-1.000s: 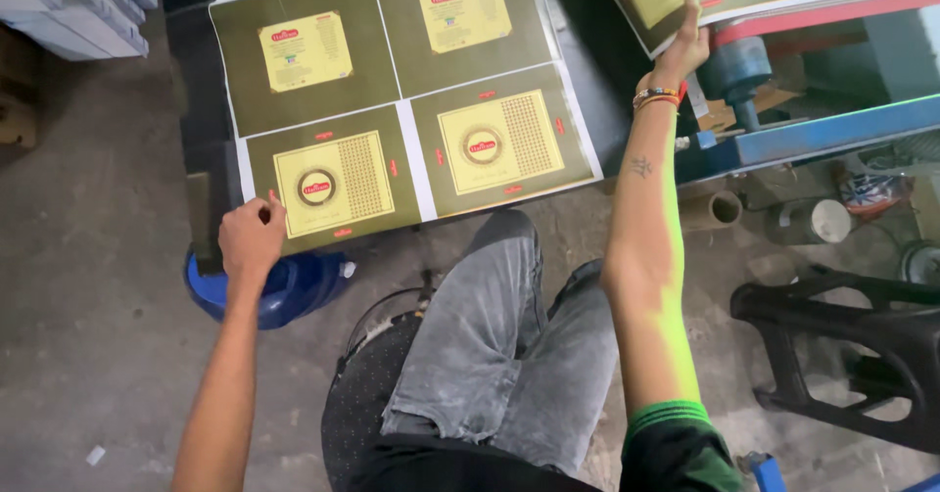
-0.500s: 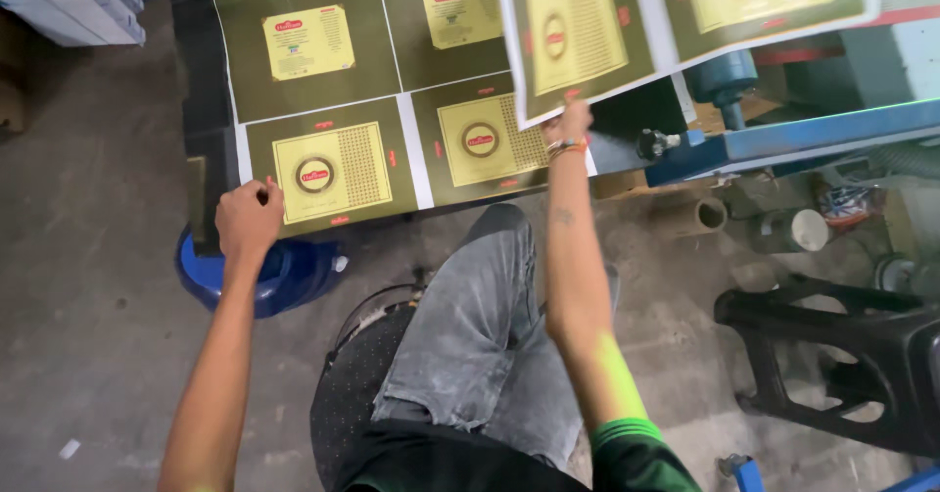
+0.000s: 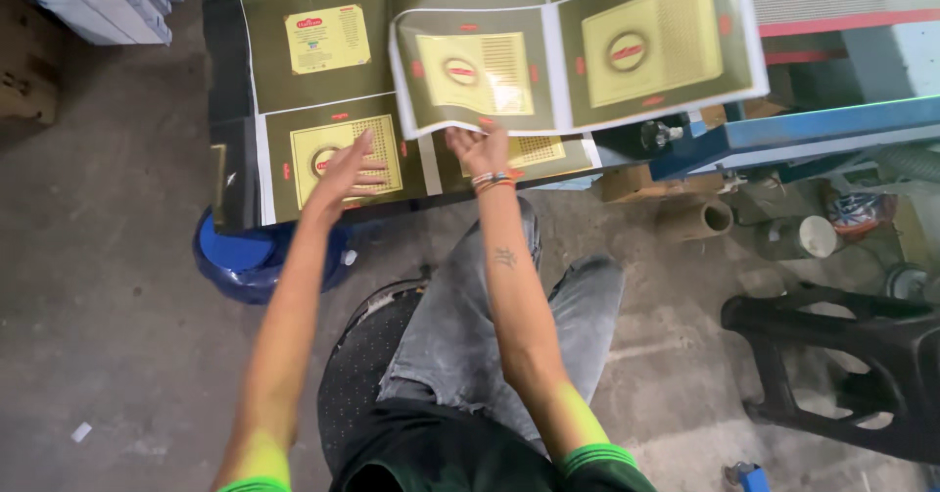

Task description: The person repeatedly aligns and smooths printed sheets on a flat work surface, pressing down on specific areas to ensure proper placement. The person handles the sheets one at a time, adjusting their position and smoothing them flat.

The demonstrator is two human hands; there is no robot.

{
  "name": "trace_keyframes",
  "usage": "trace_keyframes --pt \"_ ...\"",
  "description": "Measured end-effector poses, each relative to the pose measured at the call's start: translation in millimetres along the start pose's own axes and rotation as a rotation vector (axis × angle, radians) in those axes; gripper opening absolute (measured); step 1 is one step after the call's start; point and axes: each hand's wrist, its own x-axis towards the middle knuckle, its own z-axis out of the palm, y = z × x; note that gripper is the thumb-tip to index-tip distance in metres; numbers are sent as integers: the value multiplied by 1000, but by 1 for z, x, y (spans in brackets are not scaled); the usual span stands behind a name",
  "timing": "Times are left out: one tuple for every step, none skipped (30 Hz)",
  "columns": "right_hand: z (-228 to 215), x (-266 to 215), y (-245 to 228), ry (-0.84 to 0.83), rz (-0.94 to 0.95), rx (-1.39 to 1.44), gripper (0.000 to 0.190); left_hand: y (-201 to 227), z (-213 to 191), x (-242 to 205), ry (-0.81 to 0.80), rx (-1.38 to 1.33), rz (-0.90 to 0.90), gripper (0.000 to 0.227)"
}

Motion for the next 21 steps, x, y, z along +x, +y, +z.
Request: trace_keyframes --pt "9 -10 11 -44 28 -89 32 11 16 -4 -24 -72 1 72" --pt "17 -20 20 -86 58 -179 31 22 30 -4 -47 -145 0 71" --pt "23 -31 29 -132 39 -332 28 31 36 -3 -70 -218 -1 70" --pt "32 -48 37 -176 22 -485 28 34 36 1 -38 -255 95 62" --pt "38 -64 41 -220 4 -639 30 33 34 7 -5 -293 191 55" --pt "43 -79 42 -243 6 -774 32 30 29 14 28 -331 286 50" --pt "46 -92 43 -266 7 -909 35 27 16 20 77 -270 280 47" --pt "51 -101 43 -287 9 -1043 37 27 1 22 125 -209 273 44" --pt "55 -106 39 -324 -89 -1128 37 27 -6 23 173 -148 266 42" --pt "55 -109 33 -360 -186 -1210 36 27 -7 18 175 -67 272 43" --pt "52 -111 25 -395 -284 -1290 36 28 -8 8 177 14 278 44" --pt "49 -107 13 -359 -497 -1388 33 29 -9 -5 182 94 285 46" --pt "46 -100 -2 -318 -714 -1476 31 30 -5 -20 164 68 350 46" --pt "40 -93 -19 -291 -961 -1572 25 30 1 -34 145 44 421 46" --pt "33 -87 -38 -261 -1213 -1655 20 29 3 -45 125 20 491 46" --pt "24 -81 -62 -231 -1204 -1760 23 27 2 -54 138 32 518 45" --pt "14 -74 -82 -200 -1193 -1865 28 21 -3 -59 152 45 545 45" --pt "3 -68 -95 -123 -1099 -2013 35 11 -9 -62 166 52 565 44" --pt "-8 -61 -106 -43 -996 -2156 43 6 -18 -54 252 58 536 41" --pt "-21 -55 -115 38 -883 -2296 50 1 -31 -47 339 61 503 39" --pt "-35 -51 -120 29 -747 -2385 56 -6 -49 -48 383 124 298 40"
